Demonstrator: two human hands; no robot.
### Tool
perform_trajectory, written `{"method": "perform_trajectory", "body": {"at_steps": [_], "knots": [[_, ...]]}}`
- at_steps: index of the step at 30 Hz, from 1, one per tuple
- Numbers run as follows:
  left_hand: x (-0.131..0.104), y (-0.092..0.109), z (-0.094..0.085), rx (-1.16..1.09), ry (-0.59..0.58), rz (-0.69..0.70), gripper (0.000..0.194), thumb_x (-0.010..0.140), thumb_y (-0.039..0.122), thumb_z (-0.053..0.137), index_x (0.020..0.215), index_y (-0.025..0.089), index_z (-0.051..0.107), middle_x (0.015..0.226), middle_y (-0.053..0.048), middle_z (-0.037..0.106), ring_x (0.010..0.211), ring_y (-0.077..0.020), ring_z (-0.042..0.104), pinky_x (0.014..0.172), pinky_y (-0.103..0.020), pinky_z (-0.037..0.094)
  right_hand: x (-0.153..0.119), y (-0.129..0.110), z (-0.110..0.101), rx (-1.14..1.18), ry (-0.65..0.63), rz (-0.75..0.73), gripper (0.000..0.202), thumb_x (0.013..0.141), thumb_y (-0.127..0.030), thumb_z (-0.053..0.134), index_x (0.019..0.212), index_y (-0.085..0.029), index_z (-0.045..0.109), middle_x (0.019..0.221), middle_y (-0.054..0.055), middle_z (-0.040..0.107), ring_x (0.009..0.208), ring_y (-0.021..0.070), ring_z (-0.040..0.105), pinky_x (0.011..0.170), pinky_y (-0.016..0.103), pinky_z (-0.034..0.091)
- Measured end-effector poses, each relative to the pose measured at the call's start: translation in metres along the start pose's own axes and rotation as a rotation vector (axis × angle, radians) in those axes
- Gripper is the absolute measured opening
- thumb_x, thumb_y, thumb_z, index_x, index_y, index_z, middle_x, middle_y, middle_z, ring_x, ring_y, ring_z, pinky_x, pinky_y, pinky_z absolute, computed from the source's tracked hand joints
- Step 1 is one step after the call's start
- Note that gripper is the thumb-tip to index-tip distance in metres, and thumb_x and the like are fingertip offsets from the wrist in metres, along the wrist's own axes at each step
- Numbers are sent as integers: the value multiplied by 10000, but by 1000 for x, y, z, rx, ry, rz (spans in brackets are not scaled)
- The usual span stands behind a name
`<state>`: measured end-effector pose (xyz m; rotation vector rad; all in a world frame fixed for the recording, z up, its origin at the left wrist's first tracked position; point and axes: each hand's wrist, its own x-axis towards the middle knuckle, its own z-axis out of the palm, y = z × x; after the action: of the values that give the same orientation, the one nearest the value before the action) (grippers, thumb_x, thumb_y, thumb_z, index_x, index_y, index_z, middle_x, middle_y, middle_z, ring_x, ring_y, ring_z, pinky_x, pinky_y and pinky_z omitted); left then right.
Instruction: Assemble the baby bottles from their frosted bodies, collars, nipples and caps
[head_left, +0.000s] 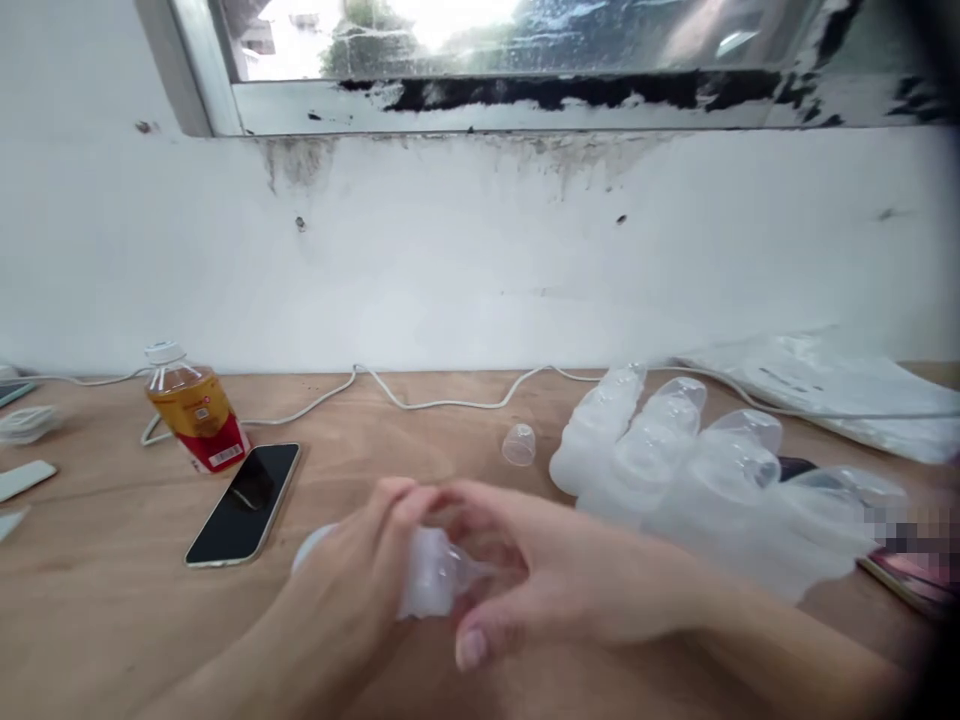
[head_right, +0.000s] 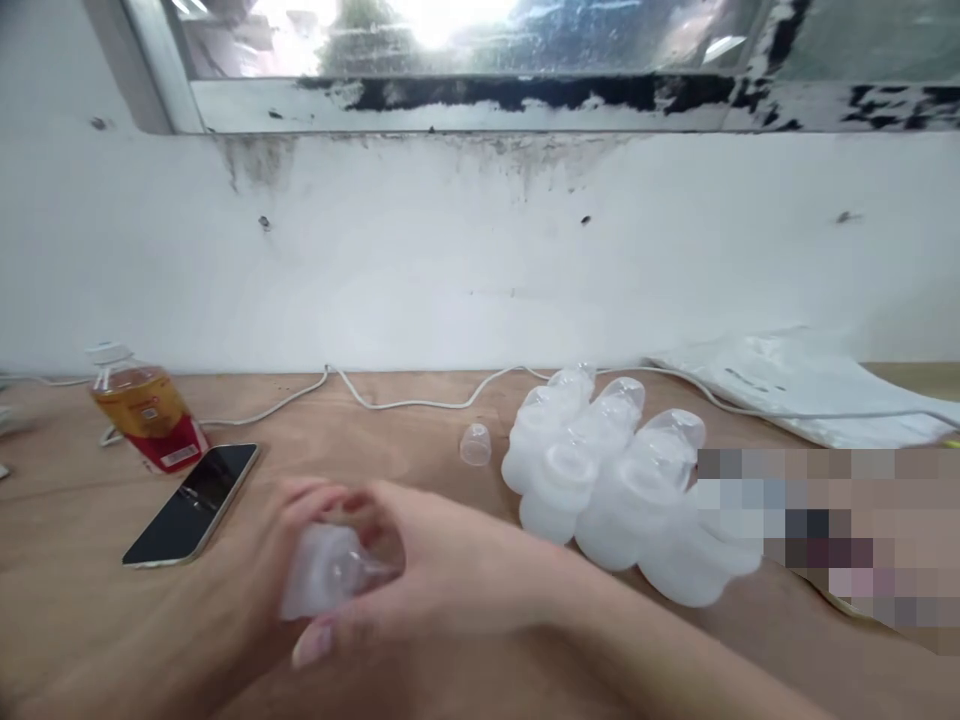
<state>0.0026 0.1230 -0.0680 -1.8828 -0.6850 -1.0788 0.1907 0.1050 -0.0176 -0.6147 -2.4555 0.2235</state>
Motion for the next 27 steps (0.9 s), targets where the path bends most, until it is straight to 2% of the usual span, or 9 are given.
{"method": "perform_trajectory", "body": {"at_steps": [3,5,9,15,18,20,22,24,27], "knots": [[3,12,9,224,9,186,444,755,97,382,1184,123,269,1109,-156,493,870,-206,570,662,-291,477,-14,6,16,49,-175,182,466,738,-546,487,1000,-162,523,673,3,567,506,91,545,378,148,379],[3,12,10,269,-47,153,322,772,133,391,1092,104,374,1012,-151,557,839,-227,582,644,-315,473,-16,17,25,-31,-102,236,438,778,-544,423,1008,-178,496,605,-12,542,406,77,480,328,159,326],[5,2,1,154,-353,-52,294,684,391,543,843,148,501,697,-69,608,594,-243,583,503,-331,432,-16,26,40,-362,186,40,230,790,-376,485,978,-244,483,814,18,582,653,137,557,518,233,436],[11,-11,-21,-474,-861,-130,307,615,389,616,874,237,551,806,30,625,656,-169,602,479,-214,415,-17,6,40,-875,86,-337,362,781,-99,430,1096,-277,445,1060,51,488,784,153,545,556,244,419],[8,-6,-19,-254,-658,-159,325,623,348,594,913,218,530,806,-3,619,657,-193,597,498,-247,414,-13,7,36,-665,178,-253,432,755,-302,533,1157,-262,380,1132,64,464,891,180,528,649,279,445],[3,0,-11,-72,-514,-172,288,656,281,538,919,170,502,778,-59,609,665,-241,591,516,-297,405,-8,13,35,-433,168,-21,362,818,-447,394,1067,-188,438,955,72,559,757,163,564,614,287,455],[0,2,-2,21,-447,-136,256,673,216,490,919,149,471,813,-95,594,684,-269,586,528,-326,395,-4,21,35,-264,60,142,401,879,-445,214,954,-156,483,731,45,592,593,140,565,532,270,447],[-1,0,4,3,-422,-135,243,691,239,486,918,163,444,839,-81,583,676,-251,584,520,-314,393,-2,27,34,-275,19,104,322,866,-410,316,962,-157,491,745,38,601,591,132,567,538,257,447],[4,-12,-2,-308,-542,-246,346,654,379,573,916,193,445,861,-33,581,709,-212,581,528,-274,413,-5,28,29,-617,191,-181,221,801,-257,477,1018,-224,503,996,39,560,744,138,560,626,263,445]]}}
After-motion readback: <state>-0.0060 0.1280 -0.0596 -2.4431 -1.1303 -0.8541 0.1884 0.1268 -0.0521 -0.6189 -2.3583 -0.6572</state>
